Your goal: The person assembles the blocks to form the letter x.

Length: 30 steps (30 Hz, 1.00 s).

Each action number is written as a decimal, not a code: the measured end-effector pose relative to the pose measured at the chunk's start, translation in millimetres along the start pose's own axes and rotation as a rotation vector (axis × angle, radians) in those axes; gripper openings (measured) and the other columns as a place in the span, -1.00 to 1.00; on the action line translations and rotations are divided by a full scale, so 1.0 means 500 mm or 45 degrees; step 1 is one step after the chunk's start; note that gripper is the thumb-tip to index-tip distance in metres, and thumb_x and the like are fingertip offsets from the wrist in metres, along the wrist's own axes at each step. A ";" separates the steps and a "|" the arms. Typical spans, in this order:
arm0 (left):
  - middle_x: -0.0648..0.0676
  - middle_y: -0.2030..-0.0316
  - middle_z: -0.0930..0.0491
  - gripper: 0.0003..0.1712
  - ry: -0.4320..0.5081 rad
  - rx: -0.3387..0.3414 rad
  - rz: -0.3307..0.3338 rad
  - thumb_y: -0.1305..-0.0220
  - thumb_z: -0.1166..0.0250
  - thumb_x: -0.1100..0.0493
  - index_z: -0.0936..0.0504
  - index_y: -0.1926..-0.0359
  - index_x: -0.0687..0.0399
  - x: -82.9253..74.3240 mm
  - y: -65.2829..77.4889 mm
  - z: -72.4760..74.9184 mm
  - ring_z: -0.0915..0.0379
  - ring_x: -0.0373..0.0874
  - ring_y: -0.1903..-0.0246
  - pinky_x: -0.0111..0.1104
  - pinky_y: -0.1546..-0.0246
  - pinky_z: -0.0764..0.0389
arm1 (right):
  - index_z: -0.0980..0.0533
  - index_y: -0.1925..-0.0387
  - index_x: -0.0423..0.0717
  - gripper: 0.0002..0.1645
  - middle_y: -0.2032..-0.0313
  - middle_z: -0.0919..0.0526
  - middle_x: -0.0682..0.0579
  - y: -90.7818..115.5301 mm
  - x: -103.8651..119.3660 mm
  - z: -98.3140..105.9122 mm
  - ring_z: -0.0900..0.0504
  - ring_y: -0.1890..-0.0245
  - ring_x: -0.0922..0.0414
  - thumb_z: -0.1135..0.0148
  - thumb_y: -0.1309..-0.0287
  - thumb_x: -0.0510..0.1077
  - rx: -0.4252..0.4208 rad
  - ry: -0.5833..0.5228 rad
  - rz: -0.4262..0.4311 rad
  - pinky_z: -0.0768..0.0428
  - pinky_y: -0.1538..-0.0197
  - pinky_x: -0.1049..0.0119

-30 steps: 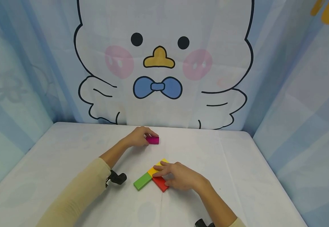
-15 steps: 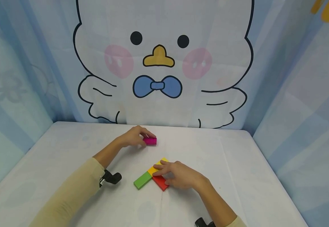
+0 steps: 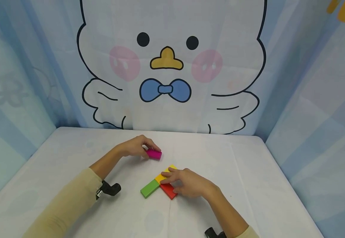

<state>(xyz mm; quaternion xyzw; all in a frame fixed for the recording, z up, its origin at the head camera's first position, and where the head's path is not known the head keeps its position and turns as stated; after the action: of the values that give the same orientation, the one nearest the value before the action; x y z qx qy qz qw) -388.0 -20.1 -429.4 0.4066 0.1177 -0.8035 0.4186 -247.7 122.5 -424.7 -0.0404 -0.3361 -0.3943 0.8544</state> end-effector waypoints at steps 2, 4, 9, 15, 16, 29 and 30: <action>-0.03 -0.07 -0.69 -0.45 -0.008 0.028 -0.018 -0.13 -0.44 0.46 -0.83 -0.05 -0.21 -0.003 0.005 -0.005 -0.49 -0.08 -0.12 -0.22 -0.06 -0.66 | -0.61 -0.31 0.17 -0.34 -0.47 -0.46 0.20 0.000 0.002 0.001 -0.14 -0.63 0.01 -0.23 -0.27 -0.41 0.000 0.000 0.003 -0.17 -0.57 -0.24; -0.04 -0.08 -0.69 -0.46 -0.018 0.052 -0.023 -0.13 -0.45 0.45 -0.83 -0.04 -0.22 -0.005 0.012 -0.009 -0.49 -0.09 -0.14 -0.21 -0.11 -0.66 | -0.61 -0.31 0.16 -0.34 -0.47 -0.46 0.19 0.000 0.002 0.001 -0.14 -0.63 0.00 -0.23 -0.26 -0.41 0.000 -0.005 0.002 -0.16 -0.57 -0.25; -0.07 -0.08 -0.70 -0.45 -0.031 0.112 -0.047 -0.14 -0.44 0.47 -0.83 -0.03 -0.23 -0.005 0.023 -0.020 -0.49 -0.12 -0.14 -0.20 -0.17 -0.64 | -0.62 -0.31 0.16 -0.34 -0.47 -0.45 0.19 0.000 0.002 0.000 -0.13 -0.63 0.01 -0.24 -0.26 -0.41 -0.002 -0.012 0.001 -0.17 -0.57 -0.25; -0.12 -0.06 -0.73 -0.45 -0.058 0.207 -0.093 -0.17 -0.41 0.48 -0.83 -0.03 -0.24 -0.013 0.034 -0.040 -0.52 -0.16 -0.13 -0.21 -0.17 -0.64 | -0.62 -0.31 0.17 -0.34 -0.47 -0.45 0.19 0.000 0.002 0.000 -0.14 -0.63 0.00 -0.25 -0.26 -0.41 -0.002 -0.013 -0.001 -0.16 -0.57 -0.26; -0.12 -0.06 -0.73 -0.46 -0.058 0.220 -0.102 -0.17 -0.41 0.48 -0.83 -0.03 -0.23 -0.016 0.036 -0.043 -0.52 -0.15 -0.12 -0.20 -0.18 -0.64 | -0.62 -0.31 0.17 -0.35 -0.47 -0.45 0.19 0.000 0.001 -0.001 -0.14 -0.63 0.01 -0.25 -0.27 -0.40 -0.001 -0.013 -0.002 -0.16 -0.57 -0.27; -0.15 0.02 -0.74 -0.49 -0.130 0.320 -0.221 -0.22 -0.37 0.52 -0.84 0.00 -0.14 -0.048 0.056 -0.083 -0.55 -0.21 -0.06 -0.24 -0.21 -0.64 | -0.62 -0.30 0.18 -0.33 -0.47 -0.45 0.19 0.000 0.002 0.000 -0.14 -0.63 0.00 -0.25 -0.25 -0.42 -0.009 -0.018 0.010 -0.20 -0.55 -0.27; -0.13 0.02 -0.74 -0.50 -0.134 0.327 -0.244 -0.23 -0.35 0.53 -0.84 0.00 -0.11 -0.053 0.057 -0.085 -0.56 -0.21 -0.05 -0.25 -0.20 -0.65 | -0.62 -0.30 0.19 -0.32 -0.47 -0.45 0.20 0.000 0.001 0.000 -0.14 -0.63 -0.01 -0.25 -0.24 -0.42 -0.010 -0.016 0.011 -0.21 -0.55 -0.26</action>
<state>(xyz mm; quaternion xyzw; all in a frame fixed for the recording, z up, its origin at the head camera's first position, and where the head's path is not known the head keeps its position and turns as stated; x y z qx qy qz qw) -333.8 0.0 -432.5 0.4010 0.0303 -0.8684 0.2901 -247.6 122.1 -424.3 -0.0478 -0.3398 -0.3918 0.8537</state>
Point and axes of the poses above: each hand's wrist, its own y-axis away from the middle knuckle, its own z-axis out of the back of the hand, x = y × z, the point moved 10 cm from there along -y, towards the middle knuckle
